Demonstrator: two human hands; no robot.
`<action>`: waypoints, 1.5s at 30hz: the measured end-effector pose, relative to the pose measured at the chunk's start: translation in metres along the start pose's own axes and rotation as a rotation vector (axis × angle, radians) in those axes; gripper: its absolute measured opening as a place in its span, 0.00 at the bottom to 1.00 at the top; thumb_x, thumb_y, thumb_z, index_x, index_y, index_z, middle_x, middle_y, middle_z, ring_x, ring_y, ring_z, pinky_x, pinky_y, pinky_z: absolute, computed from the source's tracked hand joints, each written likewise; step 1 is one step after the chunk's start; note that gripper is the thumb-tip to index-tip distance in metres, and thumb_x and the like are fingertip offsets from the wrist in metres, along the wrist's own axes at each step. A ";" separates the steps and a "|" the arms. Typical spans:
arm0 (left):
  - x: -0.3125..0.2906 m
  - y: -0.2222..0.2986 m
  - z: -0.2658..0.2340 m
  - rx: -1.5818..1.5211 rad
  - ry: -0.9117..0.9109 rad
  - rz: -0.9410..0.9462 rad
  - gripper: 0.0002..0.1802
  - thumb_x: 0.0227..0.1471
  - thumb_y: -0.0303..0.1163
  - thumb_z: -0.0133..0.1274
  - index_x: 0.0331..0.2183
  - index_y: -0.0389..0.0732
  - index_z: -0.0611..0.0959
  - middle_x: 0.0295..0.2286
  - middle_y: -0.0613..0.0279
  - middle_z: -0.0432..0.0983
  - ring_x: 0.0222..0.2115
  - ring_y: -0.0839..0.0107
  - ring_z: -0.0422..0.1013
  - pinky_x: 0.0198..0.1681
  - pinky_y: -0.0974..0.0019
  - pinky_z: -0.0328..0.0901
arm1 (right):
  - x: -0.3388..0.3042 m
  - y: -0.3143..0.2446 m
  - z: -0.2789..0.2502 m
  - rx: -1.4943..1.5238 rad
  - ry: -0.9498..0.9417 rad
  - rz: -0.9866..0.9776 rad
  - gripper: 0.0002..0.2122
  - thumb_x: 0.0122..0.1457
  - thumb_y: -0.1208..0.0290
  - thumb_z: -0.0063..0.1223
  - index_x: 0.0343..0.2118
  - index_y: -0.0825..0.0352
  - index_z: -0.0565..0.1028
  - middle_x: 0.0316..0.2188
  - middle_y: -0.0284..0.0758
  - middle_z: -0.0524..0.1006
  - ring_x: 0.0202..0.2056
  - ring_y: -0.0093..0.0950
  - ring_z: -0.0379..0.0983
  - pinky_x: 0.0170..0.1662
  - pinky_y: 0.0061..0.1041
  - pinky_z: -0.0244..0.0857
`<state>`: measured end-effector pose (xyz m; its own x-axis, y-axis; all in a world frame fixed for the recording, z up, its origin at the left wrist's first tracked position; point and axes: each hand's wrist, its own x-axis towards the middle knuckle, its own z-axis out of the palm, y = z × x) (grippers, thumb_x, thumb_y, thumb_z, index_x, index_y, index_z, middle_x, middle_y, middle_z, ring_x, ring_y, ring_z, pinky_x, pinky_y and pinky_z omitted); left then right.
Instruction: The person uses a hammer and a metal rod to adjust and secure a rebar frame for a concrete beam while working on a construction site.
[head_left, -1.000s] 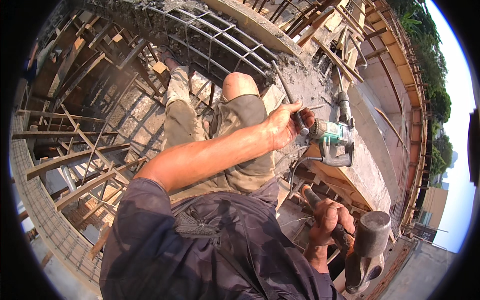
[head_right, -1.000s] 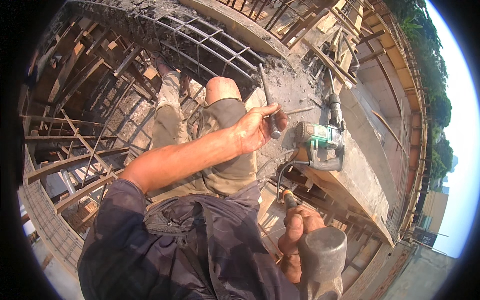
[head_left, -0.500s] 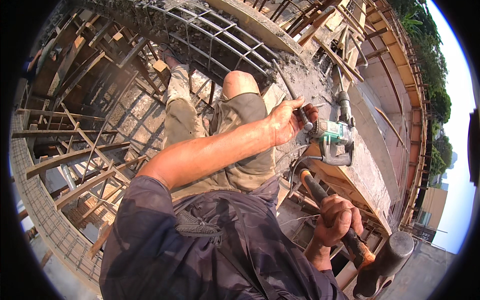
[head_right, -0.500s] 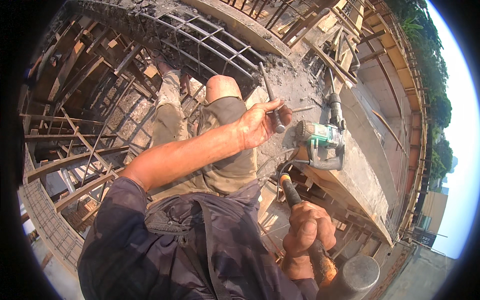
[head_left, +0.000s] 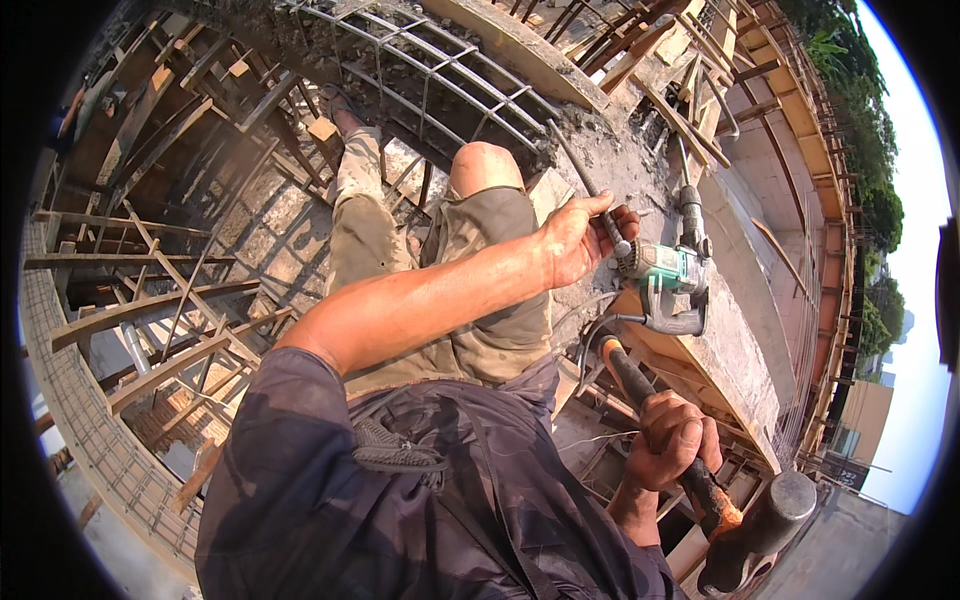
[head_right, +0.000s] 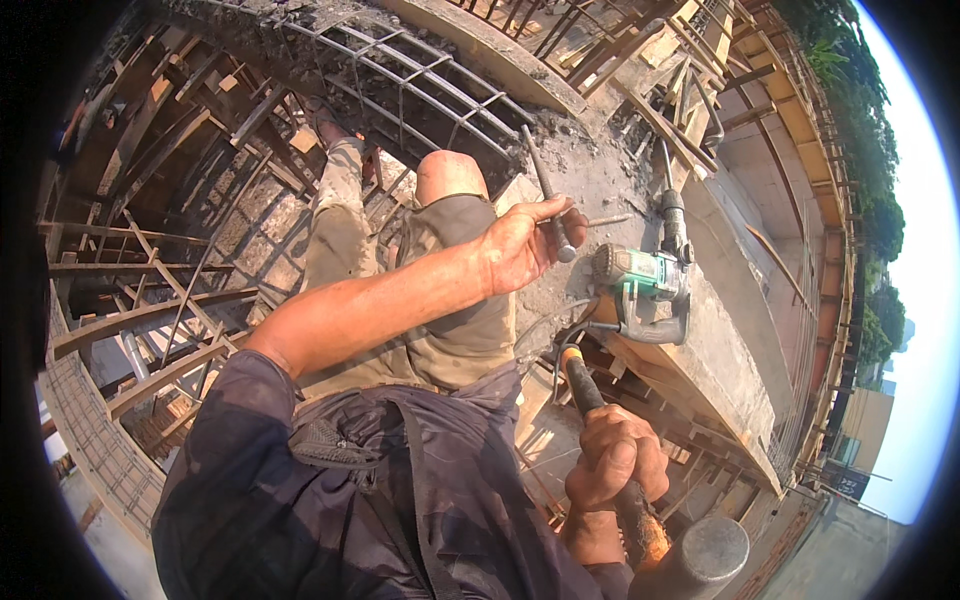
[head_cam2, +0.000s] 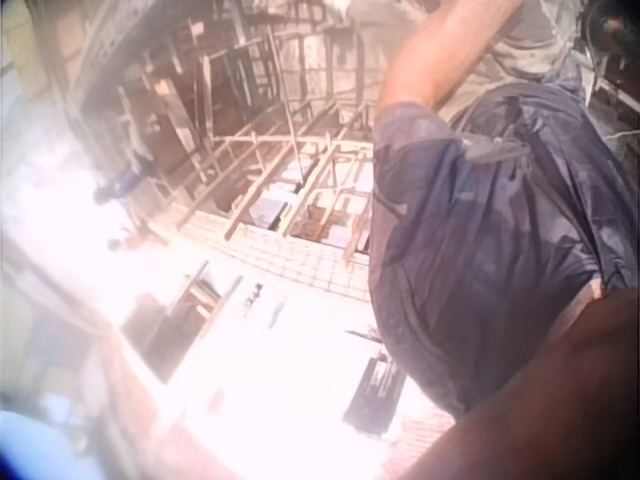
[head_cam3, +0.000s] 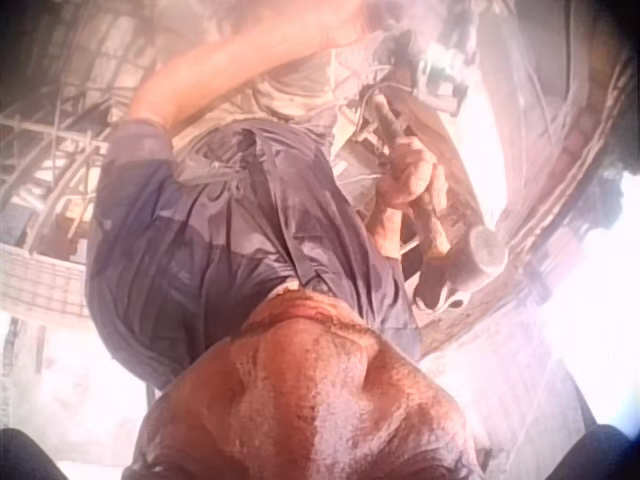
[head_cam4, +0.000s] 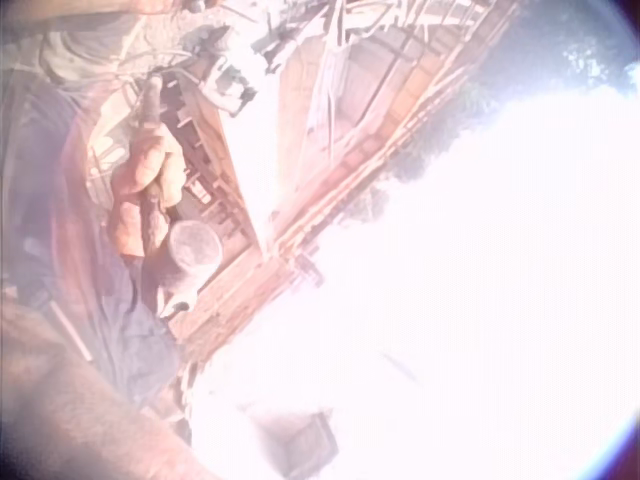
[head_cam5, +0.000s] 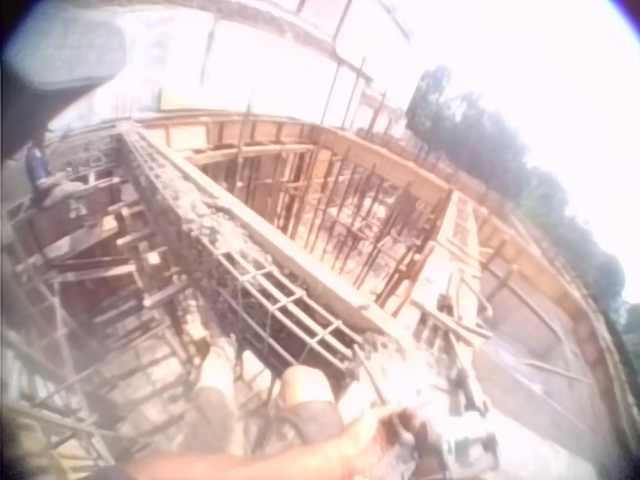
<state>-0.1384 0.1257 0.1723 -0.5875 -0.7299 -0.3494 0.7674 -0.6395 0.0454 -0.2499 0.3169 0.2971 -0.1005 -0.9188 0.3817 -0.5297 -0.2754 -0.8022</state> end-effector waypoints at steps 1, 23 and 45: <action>0.003 -0.001 0.001 -0.001 -0.012 -0.008 0.10 0.64 0.36 0.47 0.38 0.39 0.77 0.32 0.60 0.79 0.32 0.67 0.78 0.34 0.66 0.72 | -0.004 0.009 0.004 -0.315 -0.025 0.068 0.14 0.60 0.74 0.50 0.17 0.66 0.66 0.13 0.30 0.68 0.16 0.20 0.62 0.23 0.23 0.60; 0.013 0.008 -0.005 0.015 -0.012 -0.006 0.12 0.63 0.36 0.47 0.39 0.37 0.77 0.32 0.58 0.80 0.32 0.68 0.78 0.34 0.68 0.72 | -0.010 0.043 0.017 -0.459 -0.184 0.122 0.07 0.58 0.73 0.58 0.35 0.71 0.75 0.16 0.30 0.71 0.21 0.18 0.66 0.28 0.21 0.62; 0.017 0.013 -0.013 0.146 -0.014 0.011 0.13 0.62 0.38 0.50 0.37 0.38 0.79 0.33 0.58 0.80 0.33 0.70 0.77 0.35 0.68 0.75 | 0.013 0.029 0.017 0.002 0.035 0.057 0.16 0.60 0.74 0.49 0.16 0.65 0.62 0.10 0.29 0.64 0.13 0.19 0.59 0.20 0.23 0.55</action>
<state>-0.1345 0.1081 0.1547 -0.5837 -0.7395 -0.3353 0.7290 -0.6591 0.1847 -0.2525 0.2925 0.2707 -0.1604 -0.9225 0.3511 -0.5208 -0.2231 -0.8241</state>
